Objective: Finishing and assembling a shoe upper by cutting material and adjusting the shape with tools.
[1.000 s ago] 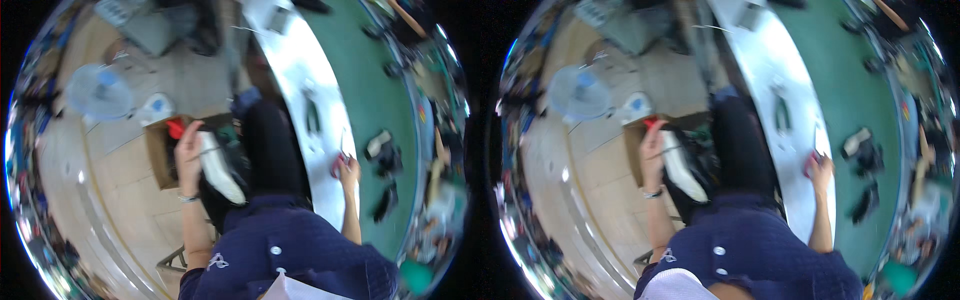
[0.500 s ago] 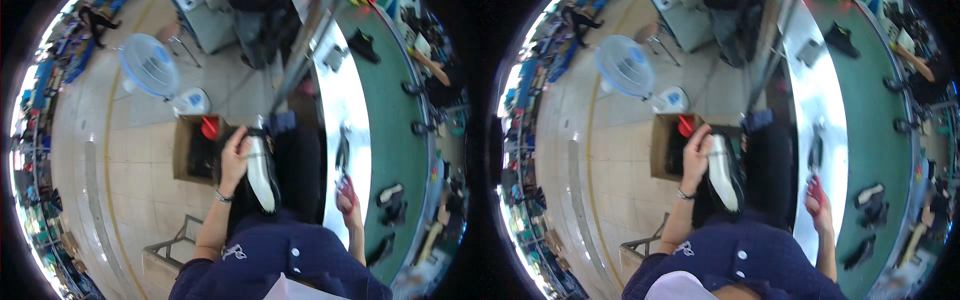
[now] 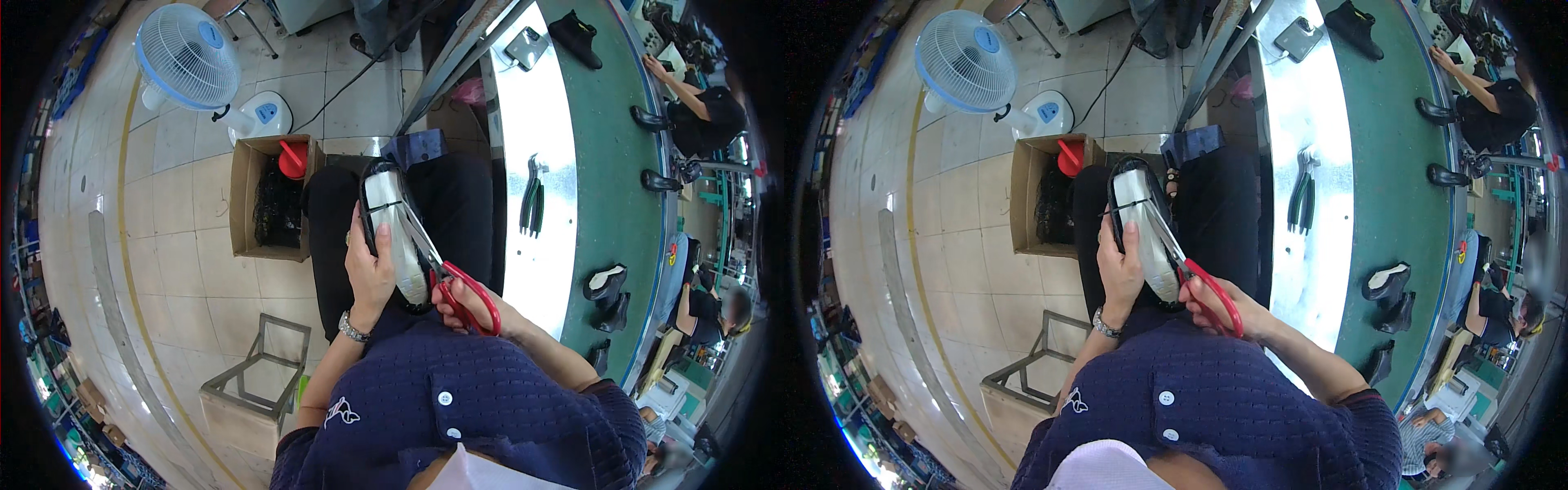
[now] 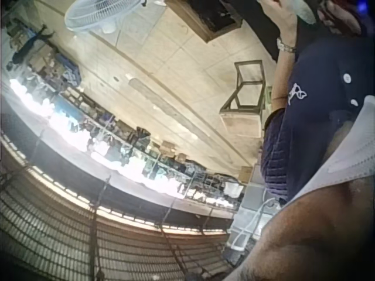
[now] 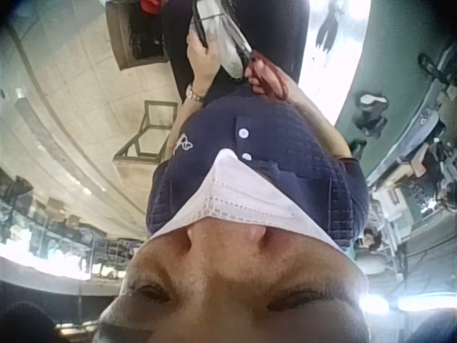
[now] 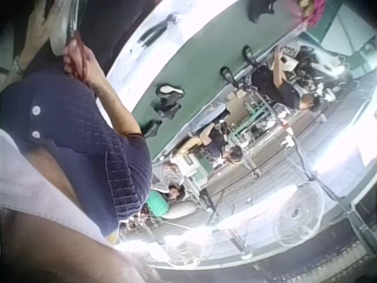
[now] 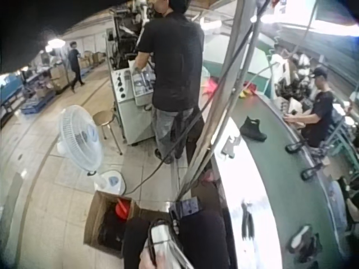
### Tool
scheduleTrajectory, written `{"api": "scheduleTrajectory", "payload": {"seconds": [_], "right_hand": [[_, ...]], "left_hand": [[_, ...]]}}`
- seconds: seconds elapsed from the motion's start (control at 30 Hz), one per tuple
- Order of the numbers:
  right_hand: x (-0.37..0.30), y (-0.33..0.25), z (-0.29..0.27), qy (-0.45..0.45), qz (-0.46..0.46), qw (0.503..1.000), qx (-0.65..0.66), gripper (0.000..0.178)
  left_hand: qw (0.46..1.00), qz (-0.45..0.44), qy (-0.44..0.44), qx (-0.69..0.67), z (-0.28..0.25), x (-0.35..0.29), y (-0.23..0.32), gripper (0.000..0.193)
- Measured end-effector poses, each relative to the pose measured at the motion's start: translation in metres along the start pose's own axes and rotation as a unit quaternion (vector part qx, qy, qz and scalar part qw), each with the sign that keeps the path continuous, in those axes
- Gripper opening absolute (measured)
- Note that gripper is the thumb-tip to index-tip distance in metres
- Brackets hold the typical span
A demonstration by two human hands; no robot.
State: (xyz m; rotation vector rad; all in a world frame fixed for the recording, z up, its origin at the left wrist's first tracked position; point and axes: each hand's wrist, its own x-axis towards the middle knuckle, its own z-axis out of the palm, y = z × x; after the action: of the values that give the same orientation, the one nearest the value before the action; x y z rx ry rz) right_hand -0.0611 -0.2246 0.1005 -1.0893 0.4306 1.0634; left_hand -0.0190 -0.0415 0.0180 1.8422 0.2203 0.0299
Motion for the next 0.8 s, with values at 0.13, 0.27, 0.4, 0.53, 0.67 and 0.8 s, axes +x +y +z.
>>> {"api": "scheduleTrajectory", "payload": {"seconds": [0.13,0.27,0.4,0.53,0.67,0.8], "right_hand": [[0.014,0.003,0.013,0.07,0.001,0.997,-0.033,0.047],[0.02,0.017,0.007,0.1,-0.055,0.99,-0.086,0.046],[0.006,0.01,0.009,0.187,-0.132,0.956,-0.183,0.038],[-0.002,0.039,-0.043,0.295,-0.238,0.902,-0.206,0.027],[-0.015,0.056,-0.084,0.512,-0.208,0.817,-0.167,0.03],[-0.013,0.114,-0.152,0.616,-0.198,0.719,-0.254,0.039]], "left_hand": [[1.0,-0.003,-0.01,-0.004,-0.003,0.002,0.001,0.051],[0.999,0.027,0.0,0.04,-0.001,0.003,-0.001,0.051],[0.971,0.182,0.085,0.127,0.001,0.015,0.017,0.044],[0.923,0.271,0.074,0.264,-0.004,0.03,0.022,0.022],[0.903,0.336,0.119,0.24,0.002,0.035,0.01,0.009],[0.904,0.281,0.178,0.268,-0.012,0.021,0.015,0.011]]}}
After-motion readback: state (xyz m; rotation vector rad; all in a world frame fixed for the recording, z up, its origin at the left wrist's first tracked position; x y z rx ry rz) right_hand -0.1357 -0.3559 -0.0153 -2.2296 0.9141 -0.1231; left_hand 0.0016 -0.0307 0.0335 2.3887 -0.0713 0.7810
